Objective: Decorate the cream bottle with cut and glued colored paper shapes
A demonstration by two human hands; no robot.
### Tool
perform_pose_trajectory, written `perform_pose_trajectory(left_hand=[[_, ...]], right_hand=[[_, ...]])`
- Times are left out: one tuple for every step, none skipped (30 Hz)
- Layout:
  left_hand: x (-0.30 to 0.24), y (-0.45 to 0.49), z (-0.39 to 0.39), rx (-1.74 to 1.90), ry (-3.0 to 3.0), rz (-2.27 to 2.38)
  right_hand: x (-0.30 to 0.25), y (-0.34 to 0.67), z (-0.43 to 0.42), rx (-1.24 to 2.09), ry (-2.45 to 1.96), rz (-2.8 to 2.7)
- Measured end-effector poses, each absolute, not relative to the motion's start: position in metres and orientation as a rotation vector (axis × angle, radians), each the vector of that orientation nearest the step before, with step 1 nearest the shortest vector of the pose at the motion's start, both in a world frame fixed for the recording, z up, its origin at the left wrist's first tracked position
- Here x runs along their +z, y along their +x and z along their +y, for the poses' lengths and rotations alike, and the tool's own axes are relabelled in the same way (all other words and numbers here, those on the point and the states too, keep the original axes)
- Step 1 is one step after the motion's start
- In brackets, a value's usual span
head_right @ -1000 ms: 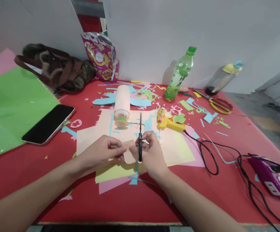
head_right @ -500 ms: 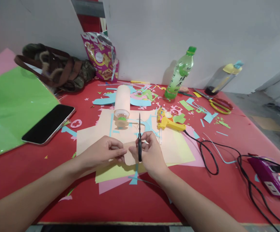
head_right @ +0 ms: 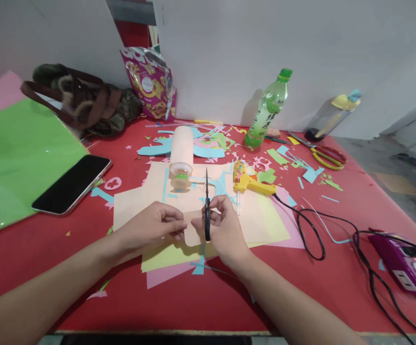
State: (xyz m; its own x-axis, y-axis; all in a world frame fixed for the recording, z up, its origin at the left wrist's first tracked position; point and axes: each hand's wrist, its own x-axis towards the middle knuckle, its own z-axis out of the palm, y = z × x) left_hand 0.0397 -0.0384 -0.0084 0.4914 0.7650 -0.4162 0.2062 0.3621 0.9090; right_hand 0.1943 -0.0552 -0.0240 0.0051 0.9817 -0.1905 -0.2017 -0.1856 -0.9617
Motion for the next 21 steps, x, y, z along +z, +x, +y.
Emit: perform_pose_trajectory(left_hand=[[-0.0091,0.0397,-0.0381,0.458,1.179,1.032],[-0.0098,0.0397,-0.0379,0.460,1.179,1.030],[-0.0104,0.0398,-0.0378,0.460,1.178,1.027],[-0.0109,0.0399,-0.0377,0.462,1.177,1.024],[-0.0114,0.0400,-0.0376,0.464,1.175,1.022],[-0.0117,0.0401,-0.0377,0.463,1.174,1.025],[-0.0119,0.0401,-0.0378,0.462,1.173,1.030],[-0.0121,0.0401,-0.0379,0.460,1.175,1.034],[-0.0122,0.0400,-0.0381,0.460,1.178,1.035],[-0.0122,0.0399,-0.0382,0.461,1.181,1.033],[-0.0121,0.0399,-0.0383,0.464,1.182,1.031],[-0.0118,0.0399,-0.0384,0.466,1.186,1.029],[-0.0114,0.0401,-0.0385,0.469,1.191,1.027],[-0.0108,0.0403,-0.0386,0.469,1.199,1.027],[-0.0103,0.0406,-0.0387,0.470,1.207,1.025],[-0.0097,0.0410,-0.0388,0.476,1.214,1.024],[-0.0094,0.0413,-0.0390,0.490,1.217,1.021],[-0.0092,0.0415,-0.0393,0.513,1.213,1.015],[-0.0093,0.0415,-0.0396,0.546,1.207,1.008],[-0.0096,0.0414,-0.0400,0.583,1.207,1.001],[-0.0101,0.0412,-0.0404,0.619,1.222,0.992]], right_hand=[[-0.0236,0.1942,-0.0553,1.420,-1.204,-0.942],[-0.0233,0.1942,-0.0554,1.423,-1.203,-0.940],[-0.0231,0.1941,-0.0555,1.424,-1.201,-0.940],[-0.0230,0.1941,-0.0557,1.424,-1.198,-0.940],[-0.0231,0.1941,-0.0559,1.423,-1.195,-0.942],[-0.0232,0.1941,-0.0560,1.423,-1.193,-0.945],[-0.0233,0.1941,-0.0561,1.423,-1.192,-0.948],[-0.0235,0.1941,-0.0562,1.424,-1.192,-0.952],[-0.0237,0.1940,-0.0563,1.423,-1.193,-0.956],[-0.0237,0.1939,-0.0563,1.422,-1.195,-0.960],[-0.0236,0.1937,-0.0563,1.419,-1.199,-0.964],[-0.0234,0.1936,-0.0562,1.417,-1.204,-0.968],[-0.0230,0.1933,-0.0562,1.414,-1.208,-0.970],[-0.0225,0.1931,-0.0562,1.409,-1.212,-0.973],[-0.0219,0.1929,-0.0562,1.402,-1.217,-0.974],[-0.0213,0.1928,-0.0562,1.395,-1.223,-0.974],[-0.0209,0.1927,-0.0561,1.389,-1.229,-0.972],[-0.0206,0.1928,-0.0560,1.388,-1.233,-0.969],[-0.0205,0.1930,-0.0559,1.391,-1.236,-0.964],[-0.0206,0.1932,-0.0558,1.396,-1.237,-0.959],[-0.0209,0.1934,-0.0557,1.400,-1.236,-0.955]])
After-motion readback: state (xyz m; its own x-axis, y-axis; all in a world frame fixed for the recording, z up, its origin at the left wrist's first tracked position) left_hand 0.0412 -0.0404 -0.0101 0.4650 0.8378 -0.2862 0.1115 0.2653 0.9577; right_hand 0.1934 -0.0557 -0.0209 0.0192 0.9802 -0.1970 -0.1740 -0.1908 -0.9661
